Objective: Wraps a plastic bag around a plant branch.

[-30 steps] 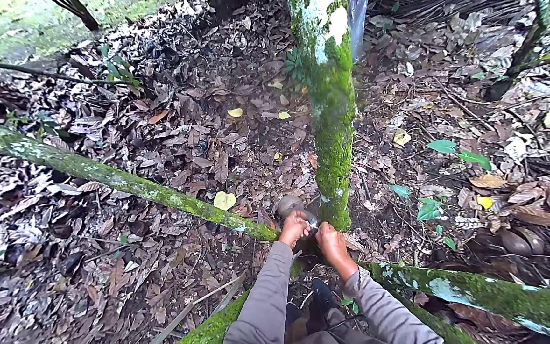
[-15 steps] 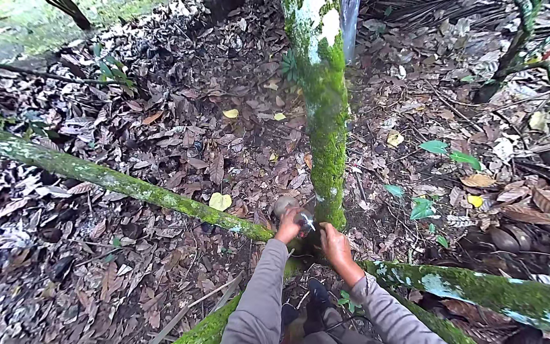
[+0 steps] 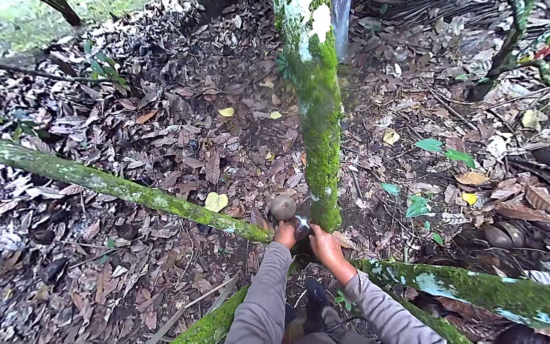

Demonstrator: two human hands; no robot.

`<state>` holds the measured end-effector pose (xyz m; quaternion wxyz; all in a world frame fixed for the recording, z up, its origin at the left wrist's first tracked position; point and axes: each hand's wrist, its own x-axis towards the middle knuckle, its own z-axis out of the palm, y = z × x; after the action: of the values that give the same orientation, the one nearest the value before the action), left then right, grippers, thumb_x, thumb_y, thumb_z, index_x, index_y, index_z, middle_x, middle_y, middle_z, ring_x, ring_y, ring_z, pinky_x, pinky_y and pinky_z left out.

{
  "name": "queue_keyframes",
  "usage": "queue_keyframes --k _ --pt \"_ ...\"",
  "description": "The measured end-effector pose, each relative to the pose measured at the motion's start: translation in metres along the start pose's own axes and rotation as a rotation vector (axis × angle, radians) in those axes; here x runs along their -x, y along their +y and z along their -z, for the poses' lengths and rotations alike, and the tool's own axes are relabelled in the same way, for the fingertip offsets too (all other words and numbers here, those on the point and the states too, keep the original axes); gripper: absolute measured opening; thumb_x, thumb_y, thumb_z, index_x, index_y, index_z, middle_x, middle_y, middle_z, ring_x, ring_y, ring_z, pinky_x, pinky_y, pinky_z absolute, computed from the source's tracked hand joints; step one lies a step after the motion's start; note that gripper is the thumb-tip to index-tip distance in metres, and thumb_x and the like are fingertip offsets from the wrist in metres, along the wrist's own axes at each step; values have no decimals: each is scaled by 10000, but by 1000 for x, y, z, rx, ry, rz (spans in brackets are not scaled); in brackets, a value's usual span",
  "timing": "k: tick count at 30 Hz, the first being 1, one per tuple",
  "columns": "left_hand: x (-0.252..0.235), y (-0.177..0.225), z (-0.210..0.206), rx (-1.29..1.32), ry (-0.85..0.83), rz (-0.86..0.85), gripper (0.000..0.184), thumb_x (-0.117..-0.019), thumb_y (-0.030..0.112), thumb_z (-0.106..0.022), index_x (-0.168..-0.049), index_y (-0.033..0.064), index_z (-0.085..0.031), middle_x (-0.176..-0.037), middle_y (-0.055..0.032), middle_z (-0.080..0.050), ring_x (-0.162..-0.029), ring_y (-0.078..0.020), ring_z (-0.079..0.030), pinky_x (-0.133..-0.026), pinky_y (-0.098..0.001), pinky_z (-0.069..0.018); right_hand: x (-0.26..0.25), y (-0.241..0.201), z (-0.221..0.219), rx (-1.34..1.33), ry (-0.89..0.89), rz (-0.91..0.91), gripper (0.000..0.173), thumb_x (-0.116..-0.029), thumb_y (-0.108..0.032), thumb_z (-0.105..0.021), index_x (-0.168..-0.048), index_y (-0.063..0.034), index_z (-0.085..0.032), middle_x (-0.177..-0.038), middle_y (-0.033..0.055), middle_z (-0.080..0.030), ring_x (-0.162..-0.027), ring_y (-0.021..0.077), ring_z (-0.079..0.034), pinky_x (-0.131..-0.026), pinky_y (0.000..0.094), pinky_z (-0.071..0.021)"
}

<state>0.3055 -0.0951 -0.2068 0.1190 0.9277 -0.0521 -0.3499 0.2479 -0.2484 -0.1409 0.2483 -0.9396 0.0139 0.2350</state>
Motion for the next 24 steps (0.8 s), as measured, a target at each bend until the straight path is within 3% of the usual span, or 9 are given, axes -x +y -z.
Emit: queue_keyframes --k 2,6,9,12,15,21,24 --pt "3 4 -2 -25 11 35 398 -922 124 -678 -1271 -62 -632 -1421 -227 -559 -1409 -403 -437 -1123 -588 -380 1 1 -4 -33 -83 -58 460 -1075 -279 -463 -1510 -128 -480 -1201 185 -712 -1127 374 -687 -991 557 -511" --pt "6 15 -4 -85 8 106 371 -956 77 -603 -1302 -56 -618 -1433 -220 -560 -1416 -400 -436 -1144 -584 -356 -12 9 -27 -176 -153 -136 557 -1070 -291 -502 -1585 -130 -363 -1139 202 -713 -1044 372 -707 -958 546 -536" --pt "5 16 -7 -117 6 118 361 -976 71 -568 -1314 -46 -619 -1444 -214 -556 -1422 -400 -426 -1162 -584 -325 -21 8 -39 -231 -177 -164 560 -1095 -300 -448 -1612 -142 -301 -1136 188 -718 -994 347 -726 -934 529 -557" --pt "5 15 -7 -127 13 108 337 -984 64 -545 -1290 -44 -636 -1421 -216 -573 -1409 -401 -440 -1150 -588 -335 -28 4 -46 -258 -137 -178 495 -1114 -307 -384 -1568 -109 -375 -1125 172 -723 -991 331 -725 -926 523 -560" --pt "4 14 -7 -128 2 102 329 -1002 62 -521 -1292 -45 -634 -1420 -213 -573 -1423 -404 -419 -1156 -592 -325 -32 -5 -45 -209 -68 -203 425 -1111 -297 -393 -1442 -59 -511 -1125 184 -723 -1055 345 -713 -949 528 -547" --pt "1 15 -9 -169 8 109 322 -1005 53 -506 -1286 -23 -644 -1427 -198 -574 -1461 -399 -367 -1162 -606 -306 -35 -8 -47 -110 -89 -228 451 -1089 -317 -446 -1454 -57 -504 -1201 197 -707 -1157 358 -682 -994 532 -524" --pt "1 12 -12 -171 50 89 360 -1006 37 -493 -1338 -37 -609 -1521 -210 -469 -1478 -408 -329 -1182 -614 -270 -31 6 -50 -119 -194 -214 450 -1080 -345 -479 -1427 -65 -542 -1225 210 -692 -1143 368 -682 -987 546 -529"
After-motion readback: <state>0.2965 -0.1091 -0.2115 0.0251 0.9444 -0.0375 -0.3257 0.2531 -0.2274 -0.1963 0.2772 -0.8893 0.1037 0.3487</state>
